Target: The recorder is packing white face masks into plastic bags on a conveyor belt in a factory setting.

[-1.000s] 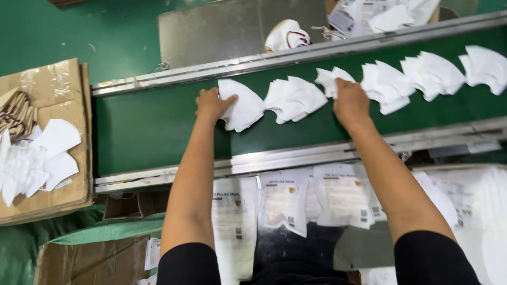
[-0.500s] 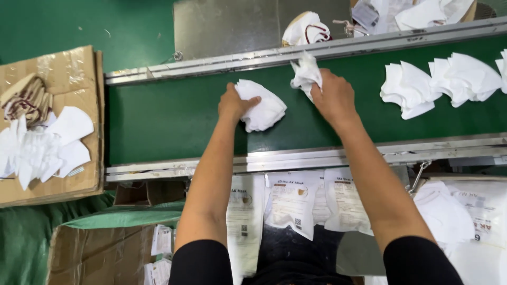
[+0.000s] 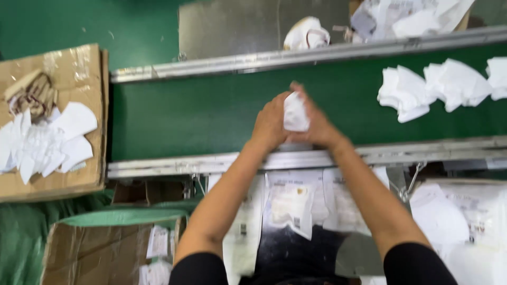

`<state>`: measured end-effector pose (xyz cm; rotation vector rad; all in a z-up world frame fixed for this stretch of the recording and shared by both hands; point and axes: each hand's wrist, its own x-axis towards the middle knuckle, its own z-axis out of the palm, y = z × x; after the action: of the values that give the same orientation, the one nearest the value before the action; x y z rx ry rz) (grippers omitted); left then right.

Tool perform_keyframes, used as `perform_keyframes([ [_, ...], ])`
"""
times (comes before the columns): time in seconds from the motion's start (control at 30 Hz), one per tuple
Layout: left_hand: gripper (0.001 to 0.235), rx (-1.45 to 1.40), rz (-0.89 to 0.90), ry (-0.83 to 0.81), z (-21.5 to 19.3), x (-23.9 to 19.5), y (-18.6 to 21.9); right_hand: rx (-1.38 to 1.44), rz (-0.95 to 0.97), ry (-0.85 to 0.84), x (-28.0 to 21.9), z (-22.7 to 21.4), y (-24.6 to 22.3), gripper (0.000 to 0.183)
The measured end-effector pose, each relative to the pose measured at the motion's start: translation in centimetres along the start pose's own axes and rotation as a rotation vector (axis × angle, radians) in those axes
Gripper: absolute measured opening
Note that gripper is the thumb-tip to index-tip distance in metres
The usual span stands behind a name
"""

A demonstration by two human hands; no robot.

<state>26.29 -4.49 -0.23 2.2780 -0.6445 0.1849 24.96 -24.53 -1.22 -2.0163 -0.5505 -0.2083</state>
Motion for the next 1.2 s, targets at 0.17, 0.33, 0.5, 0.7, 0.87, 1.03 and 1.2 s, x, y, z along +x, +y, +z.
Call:
perform_keyframes([
  [0.17,0.112,0.168,-0.158,-0.166,-3.0,-0.5,3.2,-0.090,-0.008,-0.078,1.3,0.4,-1.9,0.123],
  [0.33,0.083,0.097,-0.277,-0.258,-0.3,1.0,0.2,-0.067,0.098,-0.219,2.4,-0.4,-2.2,0.098],
  [0.5,0.076,-0.066,-0.304,-0.293,-2.0,1.0,0.7,-0.209,0.177,-0.280,3.7,-4.3,-6.0,0.058],
  [0.7,0.063,-0.824,-0.291,0.314,-3.2,-5.1,-4.1,-0.023,0.287,-0.128,3.8,-5.6,-3.6,0.032],
  [0.87,0.047,-0.931,-0.501,0.446,-5.4,-8.0,-7.7,-0.018,0.108,-0.135,5.4,-3.9,-4.0,0.024],
  [1.03,0.051,-1.015,-0.232,0.406,-9.5,-5.3,-5.2,0.014,0.175,-0.243,4.6,0.4,-5.9,0.027],
  [1.2,0.109,-0.429,0.225,0.057,-8.4,-3.2,-1.5,-0.710,-0.016,-0.317,5.6,2.0,-9.9,0.034],
])
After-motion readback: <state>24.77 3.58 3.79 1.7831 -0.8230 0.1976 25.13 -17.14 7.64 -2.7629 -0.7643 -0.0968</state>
